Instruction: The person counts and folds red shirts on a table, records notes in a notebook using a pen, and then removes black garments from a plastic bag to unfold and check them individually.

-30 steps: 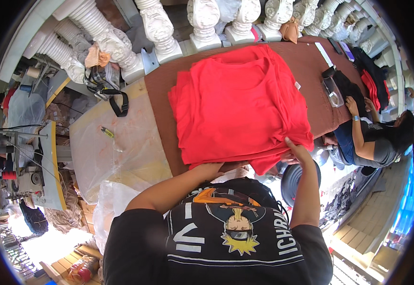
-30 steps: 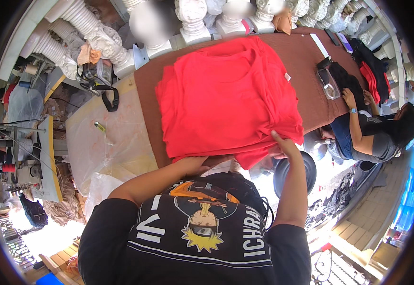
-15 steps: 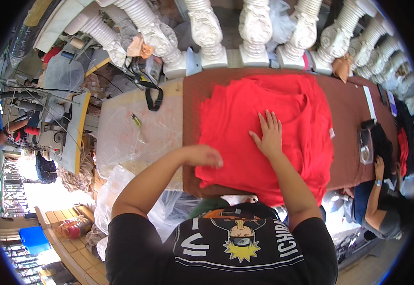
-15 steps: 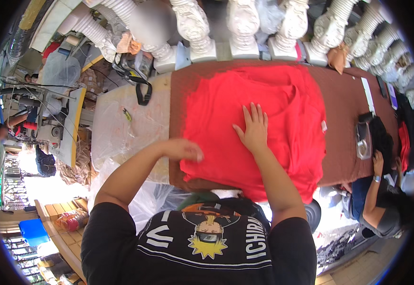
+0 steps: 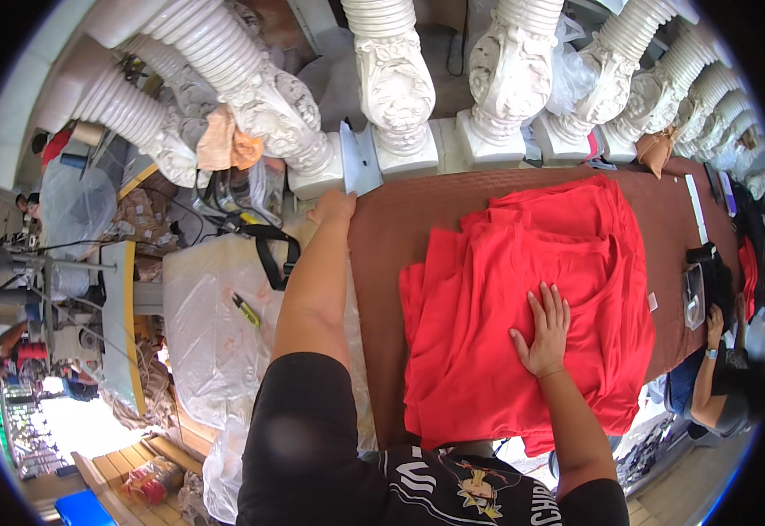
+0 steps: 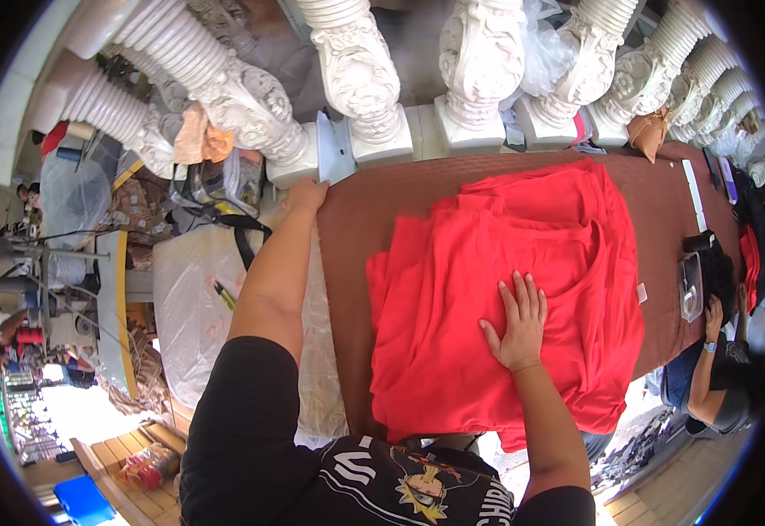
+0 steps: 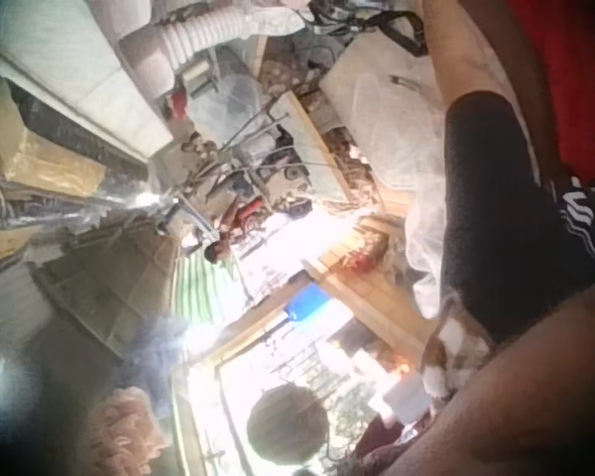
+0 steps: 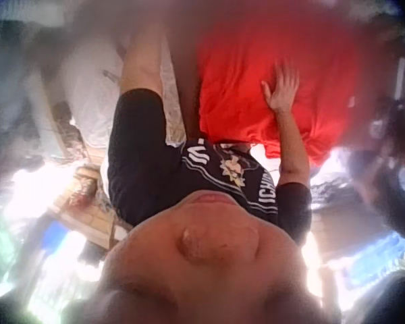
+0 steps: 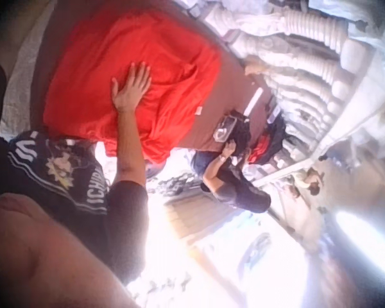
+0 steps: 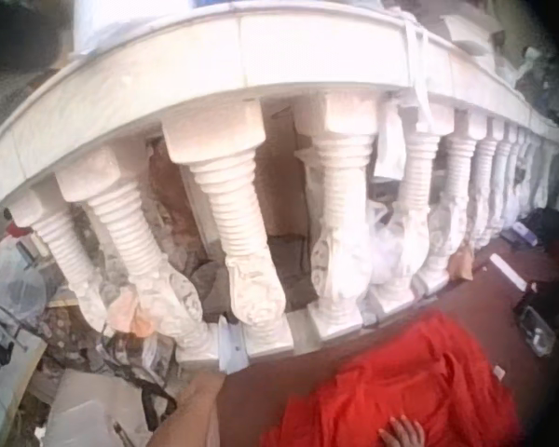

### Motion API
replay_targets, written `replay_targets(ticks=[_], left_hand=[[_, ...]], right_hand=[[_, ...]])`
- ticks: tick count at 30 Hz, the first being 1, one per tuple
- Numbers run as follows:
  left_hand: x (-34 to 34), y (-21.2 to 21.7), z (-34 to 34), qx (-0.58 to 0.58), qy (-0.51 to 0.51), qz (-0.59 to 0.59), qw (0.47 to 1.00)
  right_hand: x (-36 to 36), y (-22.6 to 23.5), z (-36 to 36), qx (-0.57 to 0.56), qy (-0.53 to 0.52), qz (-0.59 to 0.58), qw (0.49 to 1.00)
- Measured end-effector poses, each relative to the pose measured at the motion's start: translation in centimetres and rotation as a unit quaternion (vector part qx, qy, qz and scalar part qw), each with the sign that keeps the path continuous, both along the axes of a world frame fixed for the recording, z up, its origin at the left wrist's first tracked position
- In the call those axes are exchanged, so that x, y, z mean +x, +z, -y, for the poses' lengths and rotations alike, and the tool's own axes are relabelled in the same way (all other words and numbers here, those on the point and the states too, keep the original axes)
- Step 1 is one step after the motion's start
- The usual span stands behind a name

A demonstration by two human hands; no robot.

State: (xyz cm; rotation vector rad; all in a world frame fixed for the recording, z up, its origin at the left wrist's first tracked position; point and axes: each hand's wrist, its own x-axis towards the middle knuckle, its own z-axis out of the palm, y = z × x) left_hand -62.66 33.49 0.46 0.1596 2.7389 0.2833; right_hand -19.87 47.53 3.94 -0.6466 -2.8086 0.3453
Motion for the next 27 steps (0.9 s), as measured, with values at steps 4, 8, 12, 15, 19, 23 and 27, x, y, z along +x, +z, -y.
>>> replay_targets(ticks=[4,8,12,15,19,23,27], left_hand=[[-2.4,-2.9,0.1,0.046,-0.002,-0.023,0.999],[-2.6,-2.2,-0.2,0.08,-0.005,-0.103,0.991],[-1.2,2.2,0.5,0.122,-0.031,-0.142,0.982],[-1.4,3.3,3.1,0.175,-0.035,-0.143,0.973],[0.4,4.7,7.0,0.21,-0.054,-0.165,0.962],[6.3,9.1,9.7,0.271,-0.048,-0.158,0.948],[12.3,12.5,11.5,0.379,-0.066,-0.137,0.913]], right_hand=[[-0.5,-0.3,0.1,0.001,0.0,-0.001,1.0],[-0.6,-0.4,0.2,0.009,-0.005,0.004,1.0],[-0.5,-0.2,0.2,0.013,-0.009,0.003,1.0],[-0.4,-0.2,0.4,0.016,-0.009,0.0,1.0],[-0.5,0.0,0.6,0.019,-0.004,-0.004,1.0],[0.2,-0.2,0.7,0.028,-0.01,-0.005,1.0],[0.3,1.5,1.2,-0.028,-0.024,-0.072,0.997]])
